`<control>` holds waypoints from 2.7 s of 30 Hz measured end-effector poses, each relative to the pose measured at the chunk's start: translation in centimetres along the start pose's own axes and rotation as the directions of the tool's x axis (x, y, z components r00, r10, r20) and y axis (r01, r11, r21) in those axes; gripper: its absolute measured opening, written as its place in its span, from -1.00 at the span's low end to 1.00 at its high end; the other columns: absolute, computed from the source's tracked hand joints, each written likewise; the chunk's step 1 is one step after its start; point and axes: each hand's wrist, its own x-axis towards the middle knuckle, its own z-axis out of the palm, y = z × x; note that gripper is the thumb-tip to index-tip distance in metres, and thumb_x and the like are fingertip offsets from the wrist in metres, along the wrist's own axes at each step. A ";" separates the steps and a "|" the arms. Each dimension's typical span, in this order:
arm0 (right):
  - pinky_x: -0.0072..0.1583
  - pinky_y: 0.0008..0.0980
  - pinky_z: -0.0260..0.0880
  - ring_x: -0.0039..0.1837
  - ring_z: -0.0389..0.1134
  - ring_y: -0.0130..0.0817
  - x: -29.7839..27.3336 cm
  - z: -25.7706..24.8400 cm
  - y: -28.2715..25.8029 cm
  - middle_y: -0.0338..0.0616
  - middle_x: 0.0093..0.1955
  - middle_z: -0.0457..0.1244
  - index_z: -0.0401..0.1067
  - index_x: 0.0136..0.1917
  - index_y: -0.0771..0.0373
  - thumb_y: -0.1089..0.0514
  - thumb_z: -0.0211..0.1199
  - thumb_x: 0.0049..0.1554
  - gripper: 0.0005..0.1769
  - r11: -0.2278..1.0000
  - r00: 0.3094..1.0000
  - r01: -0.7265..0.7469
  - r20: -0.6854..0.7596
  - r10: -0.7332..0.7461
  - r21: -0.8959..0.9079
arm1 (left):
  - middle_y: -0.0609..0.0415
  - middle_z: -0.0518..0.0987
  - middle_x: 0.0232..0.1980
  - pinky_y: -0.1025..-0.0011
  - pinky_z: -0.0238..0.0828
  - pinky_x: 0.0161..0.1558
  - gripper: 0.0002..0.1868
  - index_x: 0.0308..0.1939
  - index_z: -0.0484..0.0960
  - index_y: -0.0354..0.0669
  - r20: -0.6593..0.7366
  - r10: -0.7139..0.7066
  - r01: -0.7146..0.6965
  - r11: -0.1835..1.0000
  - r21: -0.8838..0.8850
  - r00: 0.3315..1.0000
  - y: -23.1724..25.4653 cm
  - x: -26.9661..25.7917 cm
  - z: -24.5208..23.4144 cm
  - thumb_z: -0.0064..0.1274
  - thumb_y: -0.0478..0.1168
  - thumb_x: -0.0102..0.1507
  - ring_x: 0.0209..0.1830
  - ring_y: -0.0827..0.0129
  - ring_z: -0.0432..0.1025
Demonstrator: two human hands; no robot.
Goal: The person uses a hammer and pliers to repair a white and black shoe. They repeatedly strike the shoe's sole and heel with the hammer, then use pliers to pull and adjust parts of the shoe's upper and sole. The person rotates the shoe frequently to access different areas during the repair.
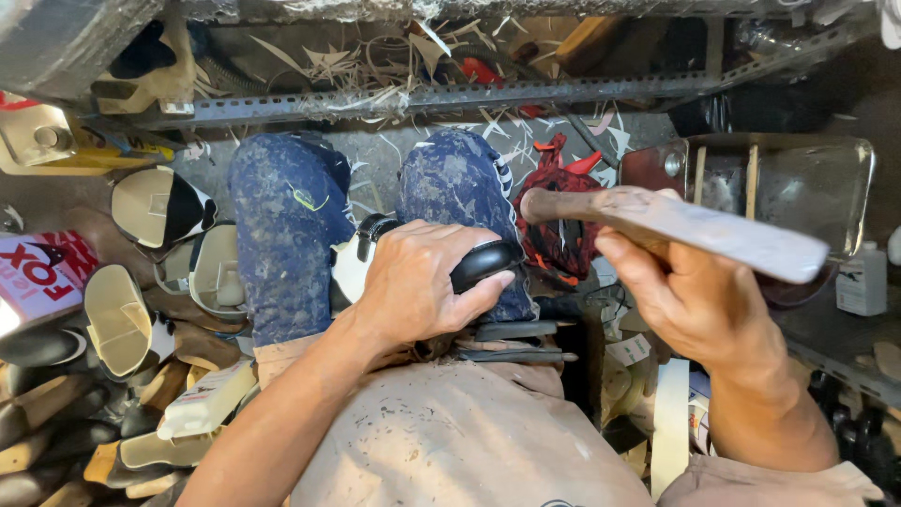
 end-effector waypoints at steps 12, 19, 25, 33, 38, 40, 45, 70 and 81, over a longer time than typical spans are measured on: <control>-0.18 -0.23 0.37 -0.12 0.41 -0.13 2.8 -1.7 -3.5 -0.11 0.07 0.38 0.47 0.25 0.15 -0.01 0.03 0.31 -0.63 0.971 0.956 0.234 0.195 -0.221 -0.046 | 0.10 0.69 -0.25 0.11 0.40 -0.22 -0.70 -0.02 0.64 0.08 0.037 0.006 -0.006 1.000 0.004 0.999 0.1 0.4 0.0 0.04 0.04 0.25 -0.27 0.01 0.55; -0.20 -0.22 0.38 -0.19 0.37 -0.18 1.2 -0.3 -1.1 0.09 0.15 0.40 0.53 0.17 0.48 0.02 0.17 0.27 -0.55 0.957 0.967 0.253 0.044 -0.249 -0.139 | 0.04 0.66 -0.28 0.14 0.41 -0.18 -0.65 -0.10 0.64 -0.06 0.027 -0.018 0.017 0.999 0.031 0.999 -0.1 0.0 0.2 0.04 0.09 0.26 -0.31 -0.01 0.53; 0.35 -0.12 0.32 0.28 0.40 0.05 -0.2 1.1 -0.4 0.17 0.27 0.35 0.32 0.34 0.45 0.19 0.25 0.22 -0.52 0.995 0.997 0.041 0.059 -0.046 0.089 | 0.04 0.66 -0.29 0.13 0.41 -0.19 -0.64 -0.07 0.64 -0.05 0.039 -0.026 0.027 1.000 -0.003 0.999 -0.1 0.3 0.1 0.05 0.10 0.25 -0.30 -0.03 0.53; 0.37 -0.02 0.16 0.29 0.30 0.20 -0.7 2.7 1.6 0.23 0.21 0.33 0.39 0.28 0.44 0.03 0.09 0.30 -0.55 0.976 0.977 -0.213 0.010 0.213 0.043 | 0.09 0.69 -0.17 0.19 0.39 -0.11 -0.70 -0.06 0.62 -0.05 -0.013 0.032 -0.034 0.991 -0.130 0.999 1.0 0.0 -2.2 0.03 0.03 0.29 -0.25 0.07 0.56; -0.23 -0.36 0.24 -0.45 0.19 -0.40 -1.6 1.4 -1.0 -0.27 -0.53 0.16 0.29 -0.17 0.21 0.05 0.03 0.32 -0.73 0.862 0.906 -0.422 0.170 0.389 0.281 | 0.03 0.68 -0.11 0.22 0.41 0.02 -0.64 0.05 0.59 -0.18 -0.110 0.040 -0.070 0.958 -0.276 0.993 3.3 -2.7 -3.9 0.07 -0.07 0.25 -0.15 0.13 0.59; -0.14 -0.30 0.32 -0.43 0.26 -0.36 -1.5 1.1 -1.0 -0.29 -0.51 0.23 0.43 -0.02 0.25 0.09 0.12 0.30 -0.81 0.936 0.944 -0.328 0.083 0.319 0.128 | 0.01 0.67 -0.09 0.19 0.39 0.06 -0.63 0.06 0.57 -0.22 -0.121 0.078 -0.109 0.954 -0.279 0.990 2.8 -3.0 -3.8 0.08 -0.07 0.27 -0.12 0.11 0.57; 0.10 -0.33 0.37 0.03 0.42 -0.24 -2.3 -1.5 -3.2 -0.09 0.07 0.35 0.48 0.10 0.26 0.07 0.09 0.24 -0.71 0.985 0.993 -0.087 0.094 0.073 0.149 | 0.03 0.62 -0.17 0.21 0.36 0.04 -0.69 -0.03 0.55 -0.19 -0.151 0.074 -0.123 0.929 -0.350 0.986 2.7 -3.4 -2.4 0.09 -0.08 0.25 -0.21 0.13 0.52; -0.03 -0.31 0.44 -0.09 0.45 -0.22 0.4 -1.5 -7.3 -0.04 -0.03 0.36 0.48 0.00 0.27 0.03 0.08 0.21 -0.71 0.979 0.991 0.024 0.124 -0.050 0.202 | 0.07 0.61 -0.20 0.23 0.36 0.05 -0.67 0.00 0.57 -0.17 -0.224 0.063 -0.144 0.921 -0.362 0.972 0.8 -4.8 -2.4 0.13 -0.18 0.18 -0.26 0.15 0.46; -0.12 -0.31 0.39 -0.20 0.43 -0.26 0.8 -0.3 -7.2 -0.18 -0.03 0.37 0.49 0.06 0.17 -0.03 0.06 0.24 -0.68 0.995 0.987 0.054 0.149 -0.066 0.087 | -0.04 0.61 -0.15 0.15 0.43 0.13 -0.63 -0.03 0.56 -0.27 -0.259 0.042 -0.139 0.920 -0.367 0.965 -0.1 -5.4 -2.1 0.06 -0.06 0.23 -0.13 0.05 0.53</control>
